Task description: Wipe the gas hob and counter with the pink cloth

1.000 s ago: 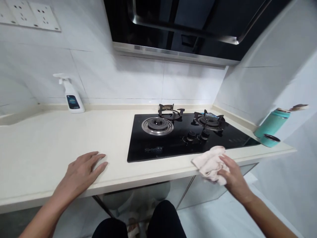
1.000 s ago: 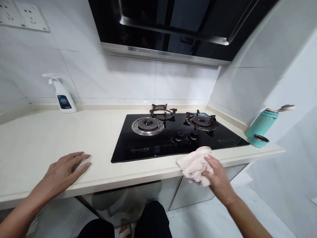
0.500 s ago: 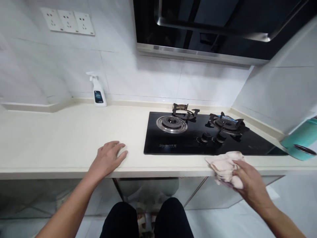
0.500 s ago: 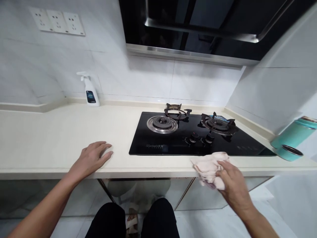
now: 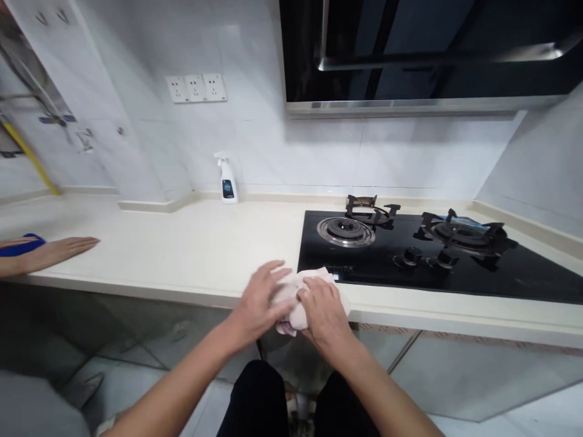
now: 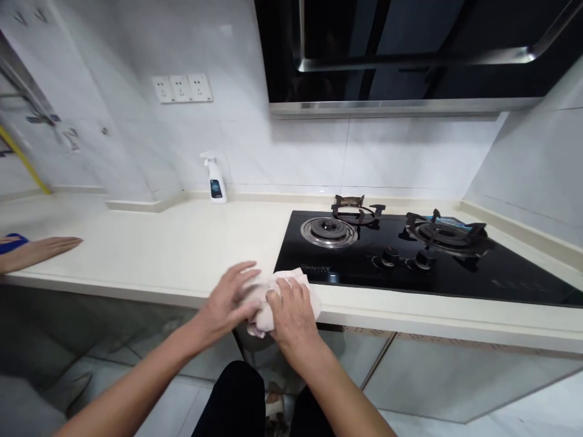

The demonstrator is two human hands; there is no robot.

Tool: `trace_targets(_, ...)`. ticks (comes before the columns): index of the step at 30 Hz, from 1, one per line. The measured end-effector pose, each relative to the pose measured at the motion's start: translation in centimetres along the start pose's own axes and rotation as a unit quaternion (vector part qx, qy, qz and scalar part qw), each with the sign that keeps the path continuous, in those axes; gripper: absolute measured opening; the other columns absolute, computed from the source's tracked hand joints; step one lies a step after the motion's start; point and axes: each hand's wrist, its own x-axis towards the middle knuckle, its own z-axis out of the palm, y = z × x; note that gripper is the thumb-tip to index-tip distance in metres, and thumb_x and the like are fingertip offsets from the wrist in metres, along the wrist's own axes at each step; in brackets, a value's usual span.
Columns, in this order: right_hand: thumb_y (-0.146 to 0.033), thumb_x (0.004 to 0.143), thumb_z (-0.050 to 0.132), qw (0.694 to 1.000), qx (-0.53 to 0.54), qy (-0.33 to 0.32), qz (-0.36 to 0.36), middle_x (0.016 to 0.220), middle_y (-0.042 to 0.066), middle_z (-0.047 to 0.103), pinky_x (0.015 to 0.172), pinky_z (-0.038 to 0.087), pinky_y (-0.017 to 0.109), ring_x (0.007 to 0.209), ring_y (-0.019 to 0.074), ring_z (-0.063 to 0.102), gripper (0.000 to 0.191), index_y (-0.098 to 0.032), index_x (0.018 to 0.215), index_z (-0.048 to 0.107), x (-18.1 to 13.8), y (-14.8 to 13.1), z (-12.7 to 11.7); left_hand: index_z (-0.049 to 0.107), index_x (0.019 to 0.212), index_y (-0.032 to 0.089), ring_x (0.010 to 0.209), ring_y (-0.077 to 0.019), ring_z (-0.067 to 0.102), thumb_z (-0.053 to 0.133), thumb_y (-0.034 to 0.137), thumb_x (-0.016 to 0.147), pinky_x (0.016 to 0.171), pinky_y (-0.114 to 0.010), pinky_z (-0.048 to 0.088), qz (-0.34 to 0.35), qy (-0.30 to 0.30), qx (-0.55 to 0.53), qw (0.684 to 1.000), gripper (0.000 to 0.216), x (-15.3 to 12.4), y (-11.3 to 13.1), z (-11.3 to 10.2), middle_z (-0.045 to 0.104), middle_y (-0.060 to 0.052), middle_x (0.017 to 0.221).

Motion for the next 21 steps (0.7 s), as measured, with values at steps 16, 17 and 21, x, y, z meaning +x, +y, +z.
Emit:
trace_targets(16,-0.041,0.1,0.052,0.975,0.133,0.102,0.149,0.124,0.009,0.069,0.099,0.052,0.041,0.116,0.025,0.065,0.026,-0.025,0.11,0.069,-4.1,11.2,-9.5,0.048,0.152,0.032,0.142,-0.0521,0.037,0.085,0.06,0.071,0.108,-0.073,0.029,-0.069,-0.158,0.199,0.965,0.093,2.0,9.5,9.2,0.039,-0.022,0.161)
trace_targets(17,-0.044,0.099,0.052,0.965,0.109,0.149,0.189,0.116,0.009,0.071,0.091,0.054,0.038,0.109,0.0251,0.067,0.028,-0.024,0.105,0.07,-4.2,12.2,-9.4,0.05,0.15,0.032,0.141,-0.0519,0.037,0.082,0.064,0.073,0.108,-0.073,0.03,-0.062,-0.156,0.198,0.966,0.09,2.4,10.0,9.9,0.04,-0.02,0.161)
trace_targets(21,-0.049,0.094,0.05,0.96,0.007,0.154,0.233,0.101,0.01,0.071,0.075,0.051,0.037,0.093,0.0268,0.066,0.034,-0.021,0.097,0.069,-5.0,15.4,-6.9,0.058,0.139,0.031,0.132,-0.0434,0.045,0.07,0.063,0.085,0.102,-0.061,0.039,-0.002,-0.13,0.193,0.973,0.064,3.2,10.7,11.6,0.05,-0.014,0.151)
